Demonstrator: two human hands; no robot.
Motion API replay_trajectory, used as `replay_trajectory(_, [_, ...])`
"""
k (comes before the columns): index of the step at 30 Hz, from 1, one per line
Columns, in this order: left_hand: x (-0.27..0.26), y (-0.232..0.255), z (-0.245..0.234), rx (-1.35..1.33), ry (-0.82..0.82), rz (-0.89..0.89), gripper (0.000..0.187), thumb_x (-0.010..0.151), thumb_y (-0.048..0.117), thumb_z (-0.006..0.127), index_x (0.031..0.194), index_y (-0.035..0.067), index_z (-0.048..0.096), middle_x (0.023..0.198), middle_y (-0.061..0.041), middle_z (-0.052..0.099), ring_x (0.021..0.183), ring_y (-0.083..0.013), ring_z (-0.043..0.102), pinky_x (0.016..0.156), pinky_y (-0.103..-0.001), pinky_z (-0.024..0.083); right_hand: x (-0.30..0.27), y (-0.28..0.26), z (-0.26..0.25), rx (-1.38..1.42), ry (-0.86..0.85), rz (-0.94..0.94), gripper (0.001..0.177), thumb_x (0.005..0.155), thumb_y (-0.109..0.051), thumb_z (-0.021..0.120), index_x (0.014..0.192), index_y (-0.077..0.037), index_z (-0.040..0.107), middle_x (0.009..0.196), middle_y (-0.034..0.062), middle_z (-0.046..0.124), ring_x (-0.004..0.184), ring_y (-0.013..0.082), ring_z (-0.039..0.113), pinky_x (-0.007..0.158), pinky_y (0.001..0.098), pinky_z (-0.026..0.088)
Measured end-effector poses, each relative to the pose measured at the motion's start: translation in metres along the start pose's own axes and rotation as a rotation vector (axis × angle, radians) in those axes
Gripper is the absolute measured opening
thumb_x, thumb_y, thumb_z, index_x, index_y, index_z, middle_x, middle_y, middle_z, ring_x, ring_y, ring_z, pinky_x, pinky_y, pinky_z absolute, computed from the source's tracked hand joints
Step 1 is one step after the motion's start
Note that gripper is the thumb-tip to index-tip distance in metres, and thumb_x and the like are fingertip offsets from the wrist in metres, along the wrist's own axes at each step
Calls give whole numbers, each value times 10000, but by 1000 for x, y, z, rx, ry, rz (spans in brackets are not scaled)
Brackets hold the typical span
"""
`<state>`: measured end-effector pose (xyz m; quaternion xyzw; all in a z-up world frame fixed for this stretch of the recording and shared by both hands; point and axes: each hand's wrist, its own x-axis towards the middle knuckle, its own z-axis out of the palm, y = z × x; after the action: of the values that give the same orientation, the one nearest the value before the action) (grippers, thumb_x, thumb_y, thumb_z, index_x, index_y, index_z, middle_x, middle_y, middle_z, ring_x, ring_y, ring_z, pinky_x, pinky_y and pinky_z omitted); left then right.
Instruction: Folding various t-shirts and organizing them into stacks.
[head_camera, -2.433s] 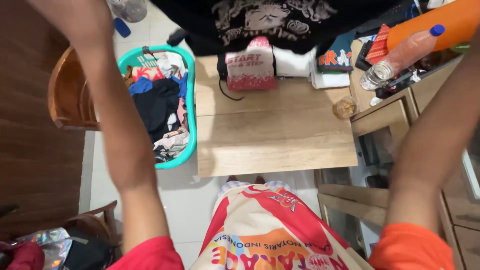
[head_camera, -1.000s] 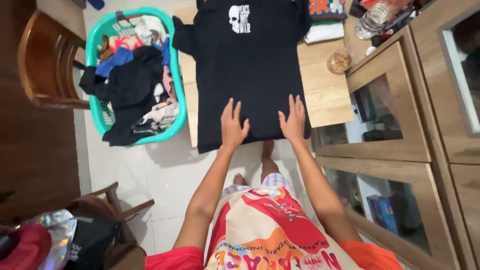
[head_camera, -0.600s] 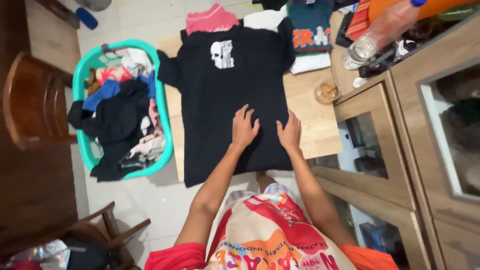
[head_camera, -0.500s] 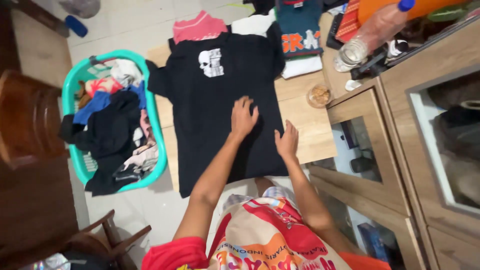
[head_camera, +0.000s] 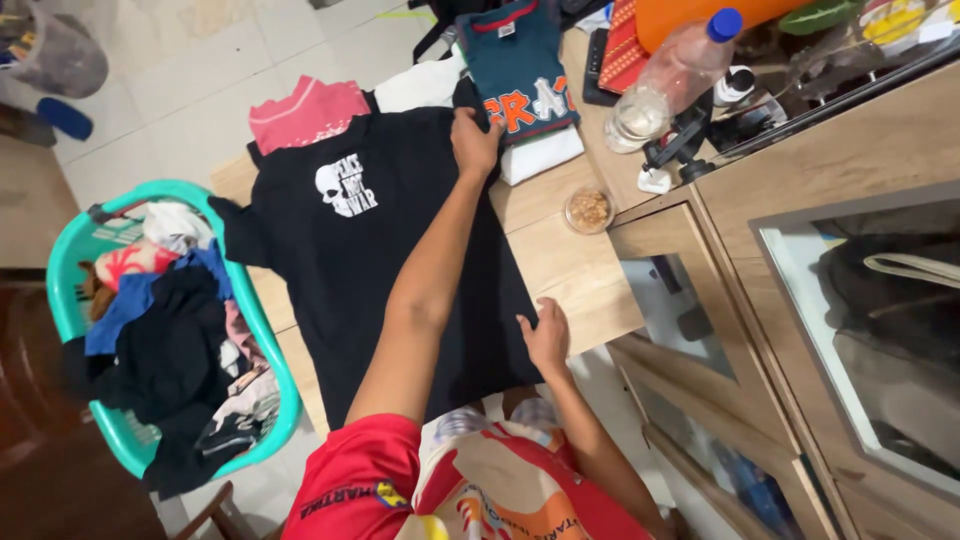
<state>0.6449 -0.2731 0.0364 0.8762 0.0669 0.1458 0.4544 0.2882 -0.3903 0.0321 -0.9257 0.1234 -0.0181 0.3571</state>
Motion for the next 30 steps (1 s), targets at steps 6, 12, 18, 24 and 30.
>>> replay_trajectory(6, [4, -27, 31, -151, 51, -397, 482, 723, 198, 876, 1054, -7, 591, 887, -166, 727, 856, -350, 712, 804, -418, 568, -27, 1, -13, 0, -55, 109, 401, 779, -227, 855, 1007, -36, 586, 869, 186, 670, 848, 409, 656, 744, 500, 519])
replay_trajectory(12, [14, -35, 0, -153, 15, -416, 227, 877, 179, 734, 991, 13, 629, 879, -190, 737, 863, -366, 726, 831, -428, 562, -43, -8, -2, -73, -59, 161, 336, 801, -233, 873, 896, -29, 623, 886, 199, 683, 877, 437, 647, 755, 518, 513])
replay_trajectory(18, [26, -41, -53, -207, 88, -366, 229, 941, 159, 598, 1120, 19, 574, 1020, -253, 718, 1009, -443, 691, 895, -474, 517, -75, -7, 0, -126, -54, 244, 322, 798, -231, 830, 953, -46, 617, 919, 174, 681, 913, 425, 657, 762, 524, 519])
replay_trajectory(24, [21, -19, -131, -223, 27, -200, 378, 782, 185, 766, 1052, 8, 568, 957, -257, 717, 934, -428, 707, 833, -460, 538, -113, -27, 1, -217, -34, 314, 285, 862, -248, 763, 1048, -99, 607, 973, 160, 676, 913, 408, 659, 768, 528, 520])
replay_trajectory(30, [30, -30, -182, -177, 249, -72, 231, 871, 219, 697, 933, 17, 604, 834, -214, 716, 803, -427, 699, 741, -470, 532, -141, -72, 8, -205, 72, 98, 247, 909, -177, 698, 1114, -76, 603, 1017, 167, 669, 924, 421, 650, 762, 512, 529])
